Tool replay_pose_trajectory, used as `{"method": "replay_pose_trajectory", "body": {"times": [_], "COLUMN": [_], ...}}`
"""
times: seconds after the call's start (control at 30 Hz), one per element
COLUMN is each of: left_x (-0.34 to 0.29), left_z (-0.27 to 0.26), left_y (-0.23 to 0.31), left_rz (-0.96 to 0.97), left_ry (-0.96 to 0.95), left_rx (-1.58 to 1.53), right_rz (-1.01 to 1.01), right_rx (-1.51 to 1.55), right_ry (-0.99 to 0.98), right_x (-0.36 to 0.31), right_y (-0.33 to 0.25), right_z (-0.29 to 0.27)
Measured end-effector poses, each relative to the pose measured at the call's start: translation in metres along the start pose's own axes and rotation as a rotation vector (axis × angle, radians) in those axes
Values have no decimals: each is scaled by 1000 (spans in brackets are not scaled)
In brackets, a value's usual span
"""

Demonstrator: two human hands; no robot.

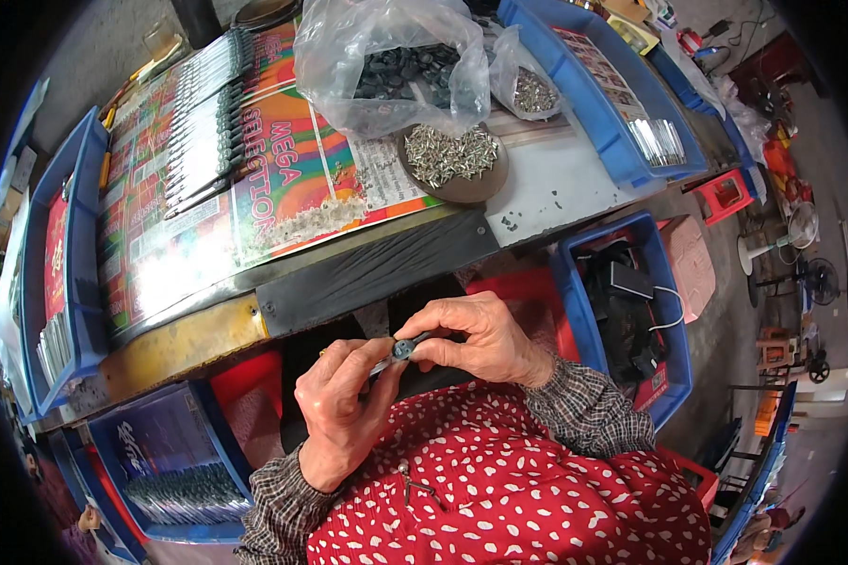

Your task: The person assembles components by picking up metal strips, attaching plastic pieces and small metal pins to them by hand, and arranging the assembled parts in rows on the workstation.

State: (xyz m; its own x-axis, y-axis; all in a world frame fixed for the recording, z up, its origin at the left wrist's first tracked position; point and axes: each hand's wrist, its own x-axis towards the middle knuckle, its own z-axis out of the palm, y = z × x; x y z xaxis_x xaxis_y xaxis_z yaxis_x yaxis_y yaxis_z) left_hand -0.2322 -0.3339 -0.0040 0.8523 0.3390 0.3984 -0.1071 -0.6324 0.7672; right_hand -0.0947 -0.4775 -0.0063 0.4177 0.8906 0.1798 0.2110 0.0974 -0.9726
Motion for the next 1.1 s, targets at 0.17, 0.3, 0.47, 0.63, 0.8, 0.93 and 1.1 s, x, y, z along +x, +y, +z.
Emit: {"method": "replay_pose_trajectory", "body": {"times": [0.17, 0.3, 0.47, 0.63, 0.8, 0.93, 1.1], "left_x": [-4, -3, 1, 4, 11, 17, 25], "left_z": [1, 4, 2, -2, -4, -4, -6], "left_y": [0, -2, -4, -5, -1, 0, 2], "left_rz": [-28, -12, -5, 33, 25, 55, 11], "left_ry": [-6, 16, -2, 0, -8, 3, -2], "left_rx": [20, 28, 30, 44, 15, 6, 23], "right_rz": [14, 40, 33, 17, -13, 17, -51], "right_rx": [11, 28, 70, 78, 64, 54, -222], "right_ry": [36, 73, 65, 45, 27, 41, 75], "right_x": [-2, -4, -3, 1, 3, 5, 18], "right_y": [2, 7, 8, 3, 0, -6, -21], "right_z": [5, 8, 5, 3, -1, -5, -28]}}
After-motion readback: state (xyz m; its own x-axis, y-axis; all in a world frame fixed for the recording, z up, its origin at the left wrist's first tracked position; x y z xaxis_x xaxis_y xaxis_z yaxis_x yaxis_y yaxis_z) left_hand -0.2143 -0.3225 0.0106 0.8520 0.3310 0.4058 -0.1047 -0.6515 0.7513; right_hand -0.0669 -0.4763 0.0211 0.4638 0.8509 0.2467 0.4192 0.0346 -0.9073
